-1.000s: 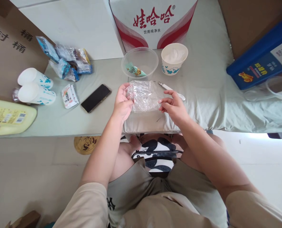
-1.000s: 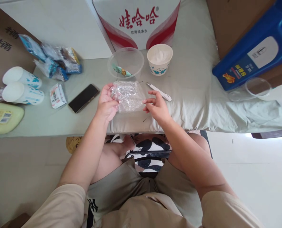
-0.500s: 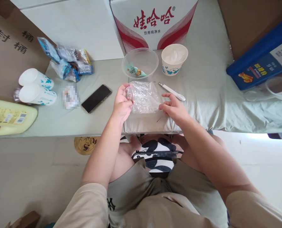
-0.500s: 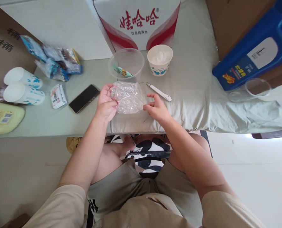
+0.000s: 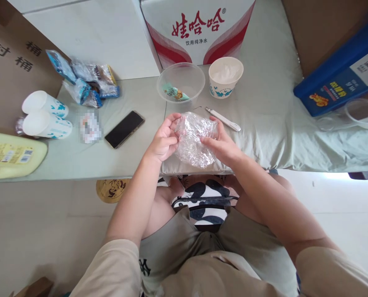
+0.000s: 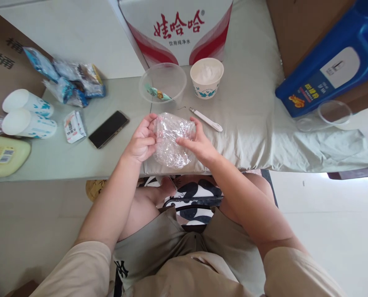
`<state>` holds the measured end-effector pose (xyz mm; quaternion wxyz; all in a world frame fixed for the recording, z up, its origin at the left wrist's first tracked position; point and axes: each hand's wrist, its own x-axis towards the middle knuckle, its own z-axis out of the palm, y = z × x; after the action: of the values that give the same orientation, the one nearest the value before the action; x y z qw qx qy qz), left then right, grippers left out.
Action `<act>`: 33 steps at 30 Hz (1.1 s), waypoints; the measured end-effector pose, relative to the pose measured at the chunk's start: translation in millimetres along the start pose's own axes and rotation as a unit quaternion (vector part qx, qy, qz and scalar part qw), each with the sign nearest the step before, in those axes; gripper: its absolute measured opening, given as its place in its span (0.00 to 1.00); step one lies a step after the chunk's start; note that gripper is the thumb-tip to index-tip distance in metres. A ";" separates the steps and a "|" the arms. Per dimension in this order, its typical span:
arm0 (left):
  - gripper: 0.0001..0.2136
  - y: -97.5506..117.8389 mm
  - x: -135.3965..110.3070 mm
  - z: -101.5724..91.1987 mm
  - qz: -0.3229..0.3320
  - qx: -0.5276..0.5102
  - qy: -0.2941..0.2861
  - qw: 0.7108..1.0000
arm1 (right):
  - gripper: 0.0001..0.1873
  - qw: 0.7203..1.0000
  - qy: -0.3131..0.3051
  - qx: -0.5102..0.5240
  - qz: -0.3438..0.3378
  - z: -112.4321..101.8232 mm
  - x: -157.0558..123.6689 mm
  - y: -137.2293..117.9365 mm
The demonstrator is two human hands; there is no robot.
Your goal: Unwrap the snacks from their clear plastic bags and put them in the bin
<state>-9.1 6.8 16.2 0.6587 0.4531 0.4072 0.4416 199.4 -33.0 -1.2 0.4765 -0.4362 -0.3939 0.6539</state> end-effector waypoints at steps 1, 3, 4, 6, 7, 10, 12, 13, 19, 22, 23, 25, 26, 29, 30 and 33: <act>0.32 1.0 -0.4 -0.2 -0.004 0.000 -0.004 1.000 | 0.39 1.000 -0.007 0.006 0.002 0.9 -1.2 -1.5; 0.28 2.2 -0.5 -1.4 -0.017 0.001 -0.011 1.000 | 0.28 1.000 -0.001 -0.013 -0.008 0.1 -2.8 -4.9; 0.26 2.0 -0.2 -2.1 -0.024 0.001 -0.013 1.000 | 0.24 0.999 0.013 -0.032 -0.016 -1.3 -3.1 -6.6; 0.25 0.1 1.0 -3.0 -0.030 -0.002 -0.011 0.999 | 0.19 0.996 0.051 -0.067 -0.027 -4.7 -3.3 -9.0; 0.27 -1.5 1.7 -2.9 -0.027 -0.009 -0.004 1.000 | 0.18 0.995 0.065 -0.077 -0.030 -6.2 -3.3 -9.7; 0.35 -7.3 3.7 0.2 -0.025 -0.046 0.024 0.998 | 0.16 0.993 0.067 -0.080 -0.048 -8.4 -2.4 -9.4; 0.33 -10.2 4.2 4.0 -0.071 -0.053 -0.002 0.996 | 0.17 0.993 0.060 -0.071 -0.079 -9.0 -1.2 -7.3; 0.31 -11.2 4.1 6.1 -0.103 -0.045 -0.028 0.993 | 0.19 0.991 0.063 -0.063 -0.098 -9.3 -0.3 -5.9; 0.17 -10.7 3.7 13.3 -0.135 0.019 -0.039 0.990 | 0.33 0.990 0.084 -0.017 -0.113 -9.9 1.8 0.4; 0.14 -8.0 3.5 13.6 -0.131 0.067 -0.005 0.989 | 0.20 0.998 0.033 -0.044 -0.044 -6.9 -1.1 -2.0; 0.14 -7.4 3.2 13.7 -0.136 0.092 0.004 0.986 | 0.16 0.998 0.024 -0.057 -0.023 -5.9 -2.3 -3.5; 0.14 -6.7 2.0 14.3 -0.146 0.138 0.018 0.979 | 0.14 0.997 0.016 -0.076 0.009 -4.3 -4.1 -7.0; 0.13 -6.6 1.2 14.6 -0.147 0.154 0.022 0.977 | 0.14 0.997 0.016 -0.078 0.020 -4.0 -4.6 -8.6; 0.11 -6.2 -0.8 15.6 -0.145 0.164 0.021 0.976 | 0.15 0.996 0.017 -0.076 0.042 -4.4 -4.3 -11.3; 0.12 -6.1 -1.2 15.9 -0.148 0.161 0.016 0.976 | 0.15 0.996 0.022 -0.075 0.037 -4.9 -3.7 -11.3; 0.16 -5.9 -1.3 16.5 -0.155 0.123 0.006 0.980 | 0.11 0.997 0.057 -0.056 -0.008 -6.5 -0.7 -10.0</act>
<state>7.2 0.5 15.0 0.6561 0.4595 0.5276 0.2829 208.4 -30.7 6.2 0.4784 -0.4953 -0.4058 0.6009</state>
